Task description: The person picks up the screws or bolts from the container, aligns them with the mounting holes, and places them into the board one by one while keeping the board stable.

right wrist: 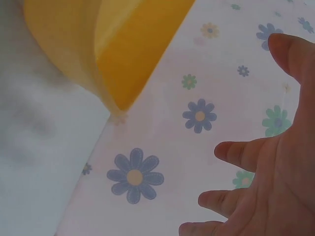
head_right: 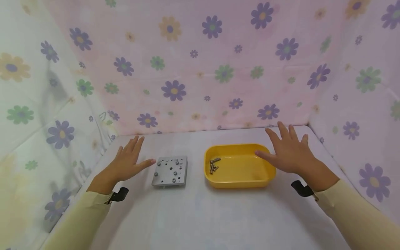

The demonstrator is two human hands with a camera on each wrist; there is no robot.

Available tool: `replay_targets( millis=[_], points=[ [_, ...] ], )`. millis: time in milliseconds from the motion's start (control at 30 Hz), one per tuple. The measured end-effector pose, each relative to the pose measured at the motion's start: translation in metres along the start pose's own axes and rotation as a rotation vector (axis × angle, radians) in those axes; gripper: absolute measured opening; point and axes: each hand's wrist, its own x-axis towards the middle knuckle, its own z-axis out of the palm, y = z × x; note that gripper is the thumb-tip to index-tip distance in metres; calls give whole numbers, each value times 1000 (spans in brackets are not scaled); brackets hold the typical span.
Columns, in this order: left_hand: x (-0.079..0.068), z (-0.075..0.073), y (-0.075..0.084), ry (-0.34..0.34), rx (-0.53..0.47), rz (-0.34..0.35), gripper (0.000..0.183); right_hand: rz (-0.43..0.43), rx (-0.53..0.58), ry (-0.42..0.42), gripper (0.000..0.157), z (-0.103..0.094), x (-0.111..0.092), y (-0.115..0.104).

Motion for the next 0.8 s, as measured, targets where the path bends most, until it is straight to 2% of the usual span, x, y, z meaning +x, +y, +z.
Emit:
replay_targets(
  millis=[167,367,533,800],
  points=[
    [2,4,-4,40,-101,4,118,-20,23,10,106,-3,5,-7],
    [6,13,-9,46,-212,9,125,-31,46,7,106,-8,10,-10],
    [11,19,-9,59,-255,19,127,-26,72,34,105,-15,16,-7],
    [13,30,-11,33,-345,32,130,-70,169,18,90,-15,21,-13]
  ],
)
